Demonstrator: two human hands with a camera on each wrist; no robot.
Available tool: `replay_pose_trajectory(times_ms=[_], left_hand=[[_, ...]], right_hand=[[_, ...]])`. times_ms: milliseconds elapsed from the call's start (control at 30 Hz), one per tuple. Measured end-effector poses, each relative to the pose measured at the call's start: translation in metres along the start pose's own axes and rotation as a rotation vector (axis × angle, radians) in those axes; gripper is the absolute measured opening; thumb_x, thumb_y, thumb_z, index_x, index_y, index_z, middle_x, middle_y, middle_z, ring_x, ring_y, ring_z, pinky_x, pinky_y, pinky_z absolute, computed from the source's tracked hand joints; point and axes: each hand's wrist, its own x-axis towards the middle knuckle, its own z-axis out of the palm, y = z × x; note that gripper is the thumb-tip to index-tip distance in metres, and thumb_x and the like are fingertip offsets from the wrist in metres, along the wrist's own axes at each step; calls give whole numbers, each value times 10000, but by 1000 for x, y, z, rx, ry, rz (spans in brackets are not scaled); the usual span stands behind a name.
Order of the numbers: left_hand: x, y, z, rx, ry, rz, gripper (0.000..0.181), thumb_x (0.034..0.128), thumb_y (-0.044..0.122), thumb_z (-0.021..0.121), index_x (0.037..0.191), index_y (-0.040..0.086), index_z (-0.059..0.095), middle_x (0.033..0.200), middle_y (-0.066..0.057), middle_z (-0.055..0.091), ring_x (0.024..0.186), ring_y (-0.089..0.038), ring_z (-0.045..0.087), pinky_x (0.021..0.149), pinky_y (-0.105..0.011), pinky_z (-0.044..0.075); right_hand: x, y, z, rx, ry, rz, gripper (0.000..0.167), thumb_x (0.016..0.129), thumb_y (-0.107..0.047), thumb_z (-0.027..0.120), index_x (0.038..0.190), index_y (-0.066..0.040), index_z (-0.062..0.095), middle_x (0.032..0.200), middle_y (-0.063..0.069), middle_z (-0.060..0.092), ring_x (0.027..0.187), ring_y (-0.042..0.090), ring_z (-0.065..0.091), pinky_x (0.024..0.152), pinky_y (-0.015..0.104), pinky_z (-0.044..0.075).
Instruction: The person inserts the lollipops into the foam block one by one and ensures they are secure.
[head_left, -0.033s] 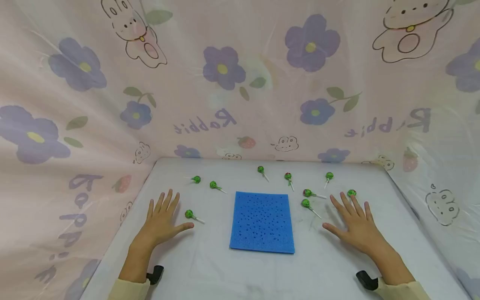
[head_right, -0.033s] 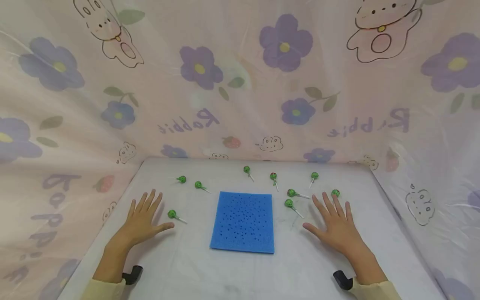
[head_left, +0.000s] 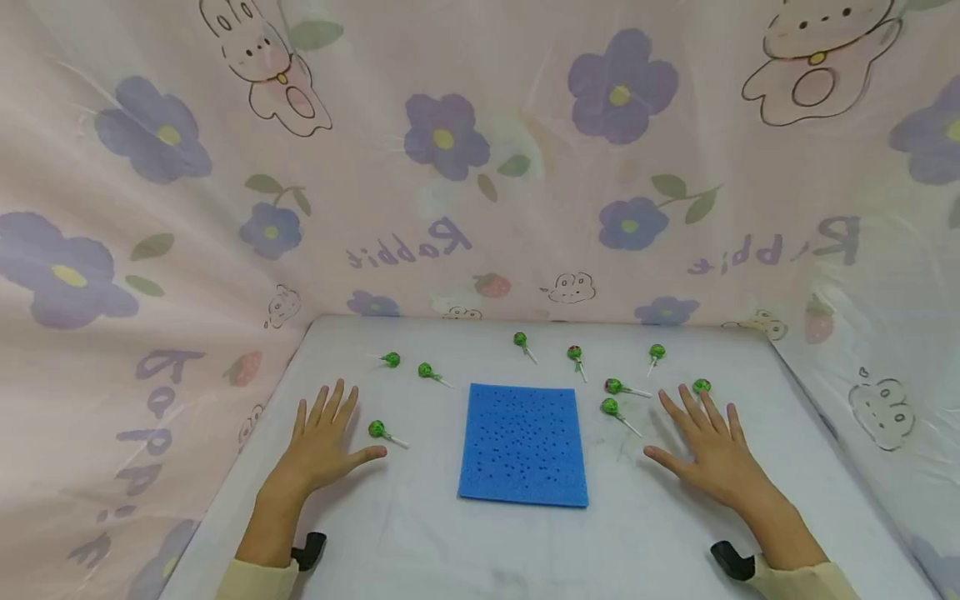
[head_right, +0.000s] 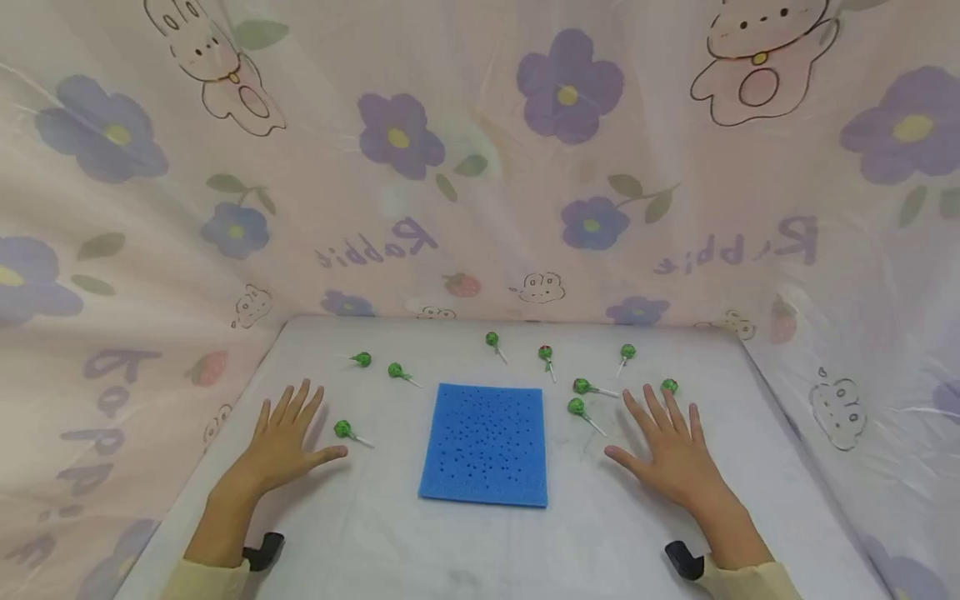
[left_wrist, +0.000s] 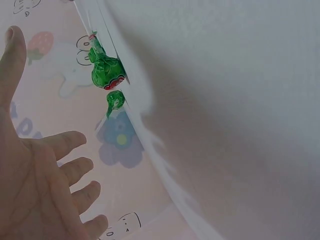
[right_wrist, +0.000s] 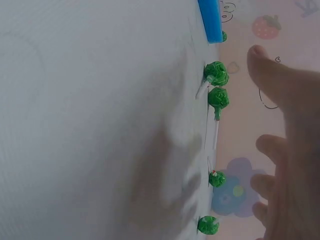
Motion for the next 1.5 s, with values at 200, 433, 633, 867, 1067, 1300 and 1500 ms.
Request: replay_pose_trajectory(times_ms=[200,433,633,867,1067,1300,1500], left_hand=[[1,5,-1,-15,29,37,1192,878,744,724,1674,-26,284,1757,-292,142,1622,-524,70,1293,-684,-57],[10,22,6,3,10,64,1188,883,749,718,1684,-9,275,1772,-253,134,1632,-492,96,1306,-666,-21],[17,44,11,7,-46,94,1192,869,732,752,1687,5,279,1775,-231,142,1636,-474,108,1315,-652,22],[25,61,17,24,-93,122,1183,889,725,737,1701,23,240,1784,-199,123,1649,-435,81,1327,-622,16],[28,74,21,20,-131,145,1178,891,714,745,1711,47,225,1792,-186,101,1658,-406,65,1333,-602,17],[34,95,26,27,-161,222,1144,902,691,752,1705,47,256,1787,-191,139,1657,-392,106,1340,-579,71],[35,107,30,4,-183,272,1140,894,660,782,1693,22,278,1776,-207,176,1647,-402,155,1334,-595,112]], right_hand=[[3,-4,1,-2,4,-13,998,976,-616,709,1728,-160,238,1788,213,90,1642,483,12,1267,671,-175],[11,-11,1,13,-26,-29,986,967,-601,728,1711,-132,283,1750,277,197,1621,517,112,1289,684,-91],[15,-19,6,17,-29,-41,974,957,-594,748,1699,-134,318,1729,286,256,1572,553,225,1286,718,-2],[26,-31,9,20,4,-94,903,962,-515,781,1647,-63,404,1652,305,385,1484,565,362,1200,764,251],[37,-38,13,41,-1,-112,818,978,-446,794,1596,-23,467,1535,293,523,1411,529,472,1134,735,388],[48,-43,15,67,14,-104,639,958,-302,839,1460,15,602,1345,250,650,1261,484,595,1046,667,511],[56,-46,17,76,-5,-57,548,951,-261,846,1376,27,654,1248,217,675,1196,444,621,996,633,550]])
